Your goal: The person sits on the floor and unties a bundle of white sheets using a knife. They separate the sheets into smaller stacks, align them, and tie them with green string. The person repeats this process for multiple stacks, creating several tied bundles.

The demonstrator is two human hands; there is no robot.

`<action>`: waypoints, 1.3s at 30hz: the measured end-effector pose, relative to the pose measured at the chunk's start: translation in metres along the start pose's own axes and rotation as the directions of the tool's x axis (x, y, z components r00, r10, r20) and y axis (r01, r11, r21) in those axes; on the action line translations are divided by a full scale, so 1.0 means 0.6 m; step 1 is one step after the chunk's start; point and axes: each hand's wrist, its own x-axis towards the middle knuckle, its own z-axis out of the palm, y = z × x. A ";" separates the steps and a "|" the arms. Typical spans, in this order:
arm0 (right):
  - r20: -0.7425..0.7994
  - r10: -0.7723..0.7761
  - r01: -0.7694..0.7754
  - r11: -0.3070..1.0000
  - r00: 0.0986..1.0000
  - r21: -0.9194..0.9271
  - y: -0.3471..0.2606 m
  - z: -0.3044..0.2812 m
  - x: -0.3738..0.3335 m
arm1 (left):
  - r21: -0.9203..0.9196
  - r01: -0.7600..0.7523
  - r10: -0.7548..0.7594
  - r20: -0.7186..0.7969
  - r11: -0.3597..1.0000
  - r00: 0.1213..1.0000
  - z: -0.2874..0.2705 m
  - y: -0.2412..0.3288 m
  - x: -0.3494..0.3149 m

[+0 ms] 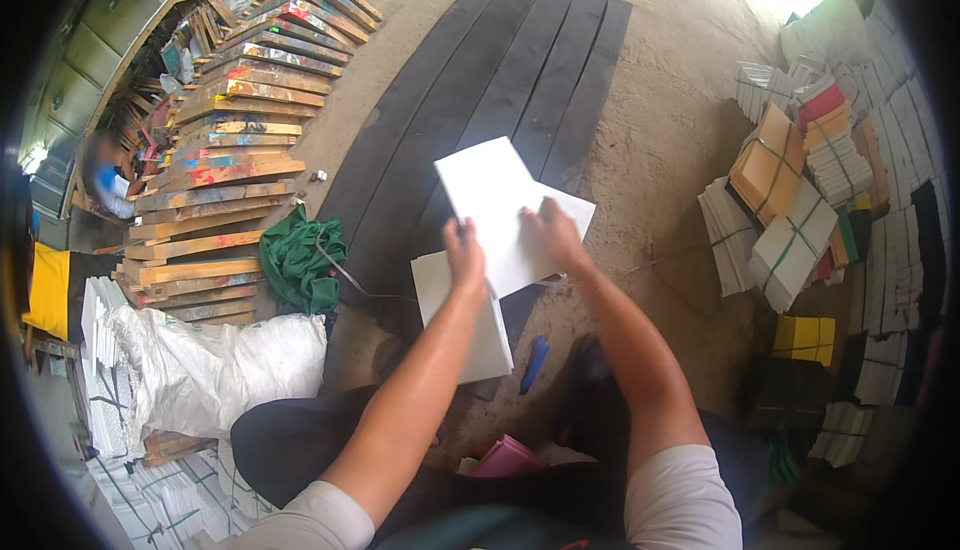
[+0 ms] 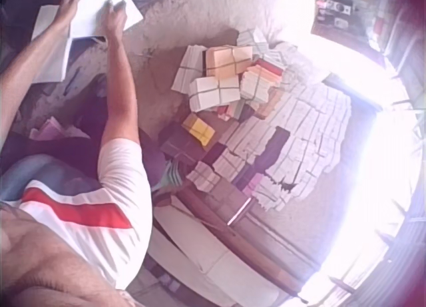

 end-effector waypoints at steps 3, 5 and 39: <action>-0.028 -0.052 0.051 0.998 0.998 -0.037 -0.010 0.108 -0.061 | 0.027 -0.014 0.015 -0.037 1.000 0.999 -0.100 0.019 0.036; -0.016 -0.035 0.034 0.999 0.999 -0.041 -0.006 0.183 -0.106 | 0.046 -0.036 0.035 0.030 0.998 0.999 -0.187 -0.022 0.037; 0.170 0.393 -0.428 0.825 0.904 0.369 0.124 0.269 -0.114 | -0.188 0.583 -0.500 0.352 0.791 0.791 -0.315 -0.187 -0.039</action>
